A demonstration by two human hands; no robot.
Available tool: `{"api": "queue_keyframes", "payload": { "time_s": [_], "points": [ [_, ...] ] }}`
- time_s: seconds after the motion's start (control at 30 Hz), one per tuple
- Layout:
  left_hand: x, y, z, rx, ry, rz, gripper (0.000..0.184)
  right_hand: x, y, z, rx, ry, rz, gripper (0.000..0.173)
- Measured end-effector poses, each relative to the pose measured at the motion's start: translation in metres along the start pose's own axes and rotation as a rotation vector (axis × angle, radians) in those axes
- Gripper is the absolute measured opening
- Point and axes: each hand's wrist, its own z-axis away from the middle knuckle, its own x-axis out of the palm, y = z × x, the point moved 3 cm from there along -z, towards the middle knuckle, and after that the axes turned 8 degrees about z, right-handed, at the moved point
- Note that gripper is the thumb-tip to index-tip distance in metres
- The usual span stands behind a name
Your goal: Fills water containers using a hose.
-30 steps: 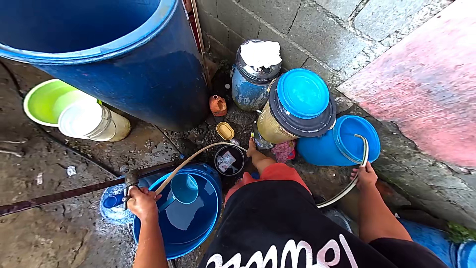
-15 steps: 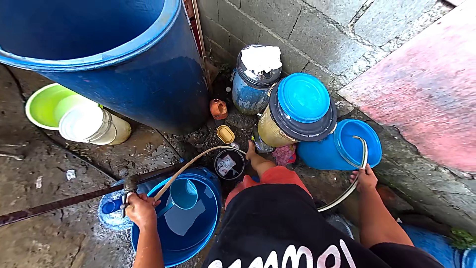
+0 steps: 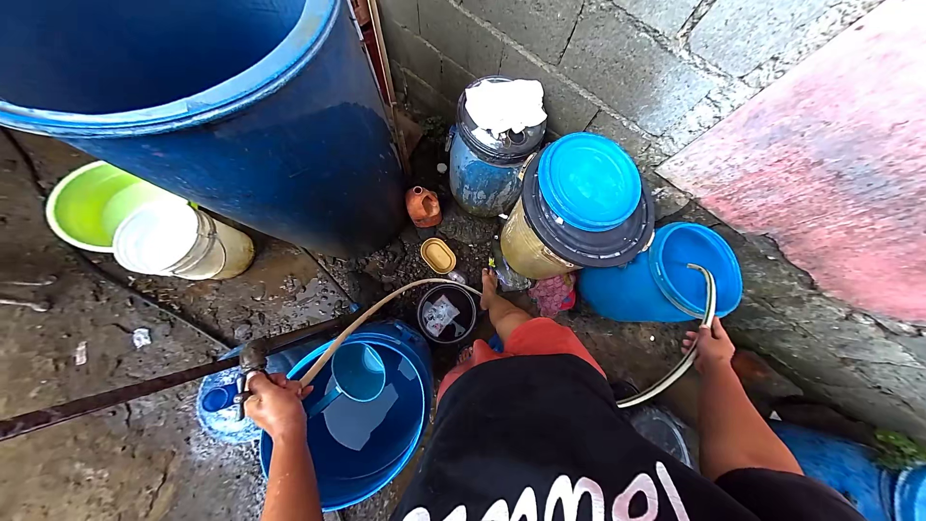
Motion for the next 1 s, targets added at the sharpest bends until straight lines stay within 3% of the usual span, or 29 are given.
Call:
{"api": "queue_keyframes", "payload": {
  "time_s": [0.33, 0.47, 0.63, 1.0],
  "points": [
    [0.000, -0.002, 0.000, 0.012, -0.016, 0.008, 0.050, 0.000, 0.004, 0.007, -0.002, -0.009, 0.038, 0.050],
    [0.000, 0.000, 0.002, 0.012, -0.016, 0.016, 0.049, -0.001, 0.017, 0.029, -0.112, -0.029, 0.119, 0.050],
    [0.001, 0.000, 0.002, 0.020, -0.019, 0.027, 0.049, 0.007, 0.052, 0.065, -0.260, -0.117, 0.173, 0.049],
    [-0.001, 0.000, 0.000, -0.001, -0.017, -0.002, 0.050, 0.047, 0.115, 0.102, -0.277, -0.405, 0.400, 0.049]
  ]
}}
